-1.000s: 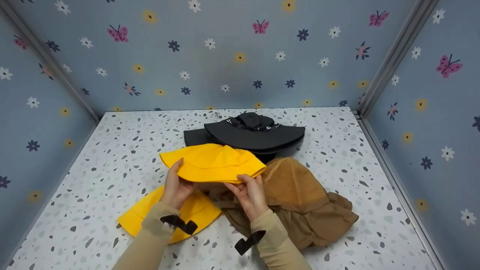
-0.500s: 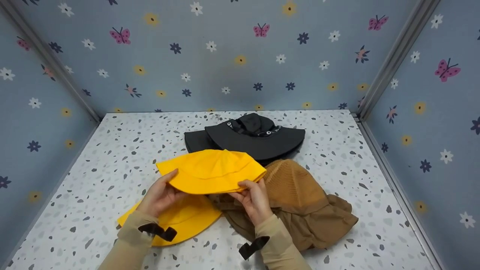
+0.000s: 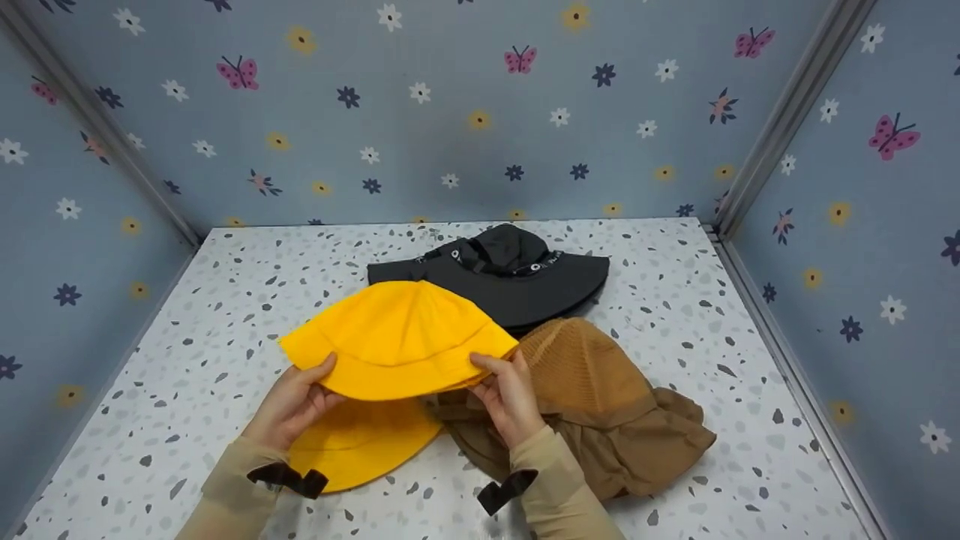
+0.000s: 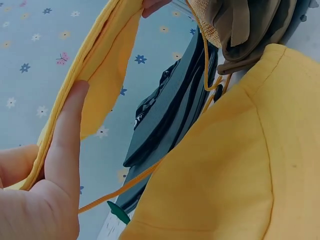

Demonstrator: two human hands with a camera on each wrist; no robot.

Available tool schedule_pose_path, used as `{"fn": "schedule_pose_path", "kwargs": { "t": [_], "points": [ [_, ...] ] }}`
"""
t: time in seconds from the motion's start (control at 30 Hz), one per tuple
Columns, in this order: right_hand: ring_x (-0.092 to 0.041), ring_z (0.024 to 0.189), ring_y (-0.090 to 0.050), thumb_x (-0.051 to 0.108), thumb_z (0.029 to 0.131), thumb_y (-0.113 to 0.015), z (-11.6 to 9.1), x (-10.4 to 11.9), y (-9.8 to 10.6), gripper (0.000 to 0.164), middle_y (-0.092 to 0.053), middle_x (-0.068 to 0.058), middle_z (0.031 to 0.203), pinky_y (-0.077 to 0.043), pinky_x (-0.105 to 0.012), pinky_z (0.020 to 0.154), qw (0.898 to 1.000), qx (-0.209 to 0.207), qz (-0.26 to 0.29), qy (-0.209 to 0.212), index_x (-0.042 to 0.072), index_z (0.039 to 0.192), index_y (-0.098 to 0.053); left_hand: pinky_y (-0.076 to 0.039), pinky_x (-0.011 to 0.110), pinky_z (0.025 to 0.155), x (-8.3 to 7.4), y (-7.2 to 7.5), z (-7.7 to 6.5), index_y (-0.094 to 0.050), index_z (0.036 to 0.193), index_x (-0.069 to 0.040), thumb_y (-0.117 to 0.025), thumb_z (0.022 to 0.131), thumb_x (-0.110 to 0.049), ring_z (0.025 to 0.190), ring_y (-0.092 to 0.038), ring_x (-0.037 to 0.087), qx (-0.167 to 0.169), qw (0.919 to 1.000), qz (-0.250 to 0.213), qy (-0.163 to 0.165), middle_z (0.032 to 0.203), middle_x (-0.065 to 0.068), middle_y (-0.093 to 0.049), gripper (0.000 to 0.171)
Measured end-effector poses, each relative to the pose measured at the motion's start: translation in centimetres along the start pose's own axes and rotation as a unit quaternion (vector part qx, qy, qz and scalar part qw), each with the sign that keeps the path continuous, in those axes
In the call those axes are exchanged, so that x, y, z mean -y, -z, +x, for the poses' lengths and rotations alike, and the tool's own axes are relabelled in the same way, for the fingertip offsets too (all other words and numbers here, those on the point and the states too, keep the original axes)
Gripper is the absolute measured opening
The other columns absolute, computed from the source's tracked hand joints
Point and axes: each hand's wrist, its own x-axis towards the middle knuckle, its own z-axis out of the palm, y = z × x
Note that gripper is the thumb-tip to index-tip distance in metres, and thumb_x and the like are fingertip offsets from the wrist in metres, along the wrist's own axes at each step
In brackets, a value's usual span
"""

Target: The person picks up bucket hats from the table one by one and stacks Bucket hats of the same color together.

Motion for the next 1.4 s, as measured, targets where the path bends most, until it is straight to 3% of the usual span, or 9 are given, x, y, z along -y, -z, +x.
{"fn": "schedule_pose_path", "kwargs": {
  "t": [0.3, 0.47, 0.6, 0.8, 0.93, 1.03, 1.13, 1.27, 1.4],
  "points": [
    [-0.020, 0.086, -0.069, -0.004, 0.093, -0.059, 0.3, -0.6, -0.3, 0.043, -0.062, -0.010, 0.109, -0.059, -0.033, 0.071, 0.996, -0.020, -0.086, 0.014, 0.011, 0.130, -0.045, -0.061, 0.043, 0.080, -0.8, 2.1, -1.7, -0.041, 0.142, -0.009, -0.056, 0.102, -0.019, 0.097, -0.072, 0.023, 0.008, 0.9999, 0.009, 0.003, 0.116, 0.010, -0.070, 0.043],
    [-0.023, 0.082, -0.067, -0.007, 0.089, -0.061, 0.3, -1.2, -0.5, 0.041, -0.058, -0.011, 0.106, -0.058, -0.034, 0.067, 0.989, -0.008, -0.145, 0.030, 0.009, 0.124, -0.048, -0.060, 0.046, 0.080, -1.3, 3.9, -2.5, -0.046, 0.140, -0.010, -0.062, 0.098, -0.034, 0.094, -0.073, 0.023, -0.023, 0.9979, 0.061, 0.003, 0.111, 0.008, -0.073, 0.051],
    [-0.023, 0.081, -0.066, -0.004, 0.087, -0.063, 0.2, -2.0, -0.7, 0.037, -0.059, -0.012, 0.105, -0.058, -0.032, 0.065, 0.973, 0.004, -0.225, 0.047, 0.006, 0.120, -0.049, -0.061, 0.042, 0.077, -1.4, 5.7, -3.1, -0.048, 0.137, -0.005, -0.067, 0.094, -0.036, 0.087, -0.074, 0.023, -0.058, 0.9900, 0.128, 0.019, 0.101, 0.008, -0.074, 0.057],
    [-0.022, 0.087, -0.063, -0.007, 0.082, -0.068, -0.2, -3.7, -0.8, 0.042, -0.062, -0.019, 0.110, -0.057, -0.030, 0.073, 0.927, 0.057, -0.354, 0.107, 0.001, 0.120, -0.052, -0.061, 0.035, 0.075, -2.2, 8.3, -4.6, -0.049, 0.133, 0.001, -0.072, 0.091, -0.036, 0.084, -0.070, 0.020, -0.102, 0.9587, 0.261, 0.048, 0.105, 0.009, -0.069, 0.061],
    [-0.024, 0.094, -0.062, -0.006, 0.081, -0.072, -0.5, -4.8, -0.8, 0.048, -0.065, -0.022, 0.115, -0.055, -0.030, 0.080, 0.868, 0.091, -0.456, 0.177, 0.004, 0.125, -0.056, -0.061, 0.034, 0.073, -2.8, 9.6, -5.4, -0.047, 0.135, 0.003, -0.071, 0.091, -0.037, 0.083, -0.067, 0.018, -0.116, 0.9285, 0.349, 0.050, 0.116, 0.016, -0.062, 0.064],
    [-0.026, 0.103, -0.062, -0.002, 0.082, -0.074, -0.6, -5.5, -0.9, 0.050, -0.066, -0.019, 0.122, -0.053, -0.035, 0.089, 0.820, 0.099, -0.522, 0.211, 0.009, 0.128, -0.059, -0.061, 0.034, 0.072, -3.1, 10.2, -5.6, -0.044, 0.140, 0.003, -0.071, 0.091, -0.036, 0.084, -0.065, 0.017, -0.120, 0.9162, 0.380, 0.047, 0.123, 0.021, -0.058, 0.068],
    [-0.028, 0.111, -0.061, 0.001, 0.083, -0.075, -0.7, -6.0, -1.1, 0.049, -0.065, -0.015, 0.127, -0.051, -0.042, 0.096, 0.791, 0.101, -0.560, 0.225, 0.010, 0.129, -0.061, -0.062, 0.036, 0.072, -3.2, 10.7, -5.7, -0.043, 0.143, 0.003, -0.071, 0.092, -0.035, 0.086, -0.065, 0.018, -0.126, 0.9099, 0.392, 0.050, 0.127, 0.023, -0.056, 0.070],
    [-0.028, 0.113, -0.061, -0.002, 0.083, -0.072, -0.7, -6.5, -1.2, 0.048, -0.066, -0.014, 0.127, -0.051, -0.045, 0.097, 0.773, 0.099, -0.584, 0.225, 0.008, 0.129, -0.061, -0.061, 0.036, 0.073, -3.1, 11.2, -5.8, -0.043, 0.144, 0.004, -0.070, 0.093, -0.034, 0.086, -0.066, 0.017, -0.136, 0.8957, 0.420, 0.053, 0.132, 0.027, -0.053, 0.069],
    [-0.028, 0.118, -0.058, -0.005, 0.084, -0.066, -0.7, -6.9, -1.0, 0.050, -0.062, -0.016, 0.130, -0.048, -0.046, 0.100, 0.774, 0.107, -0.591, 0.200, 0.006, 0.132, -0.057, -0.061, 0.035, 0.071, -2.8, 11.4, -5.7, -0.039, 0.147, -0.003, -0.069, 0.094, -0.030, 0.083, -0.066, 0.018, -0.136, 0.8862, 0.441, 0.045, 0.137, 0.031, -0.043, 0.066]
  ]
}}
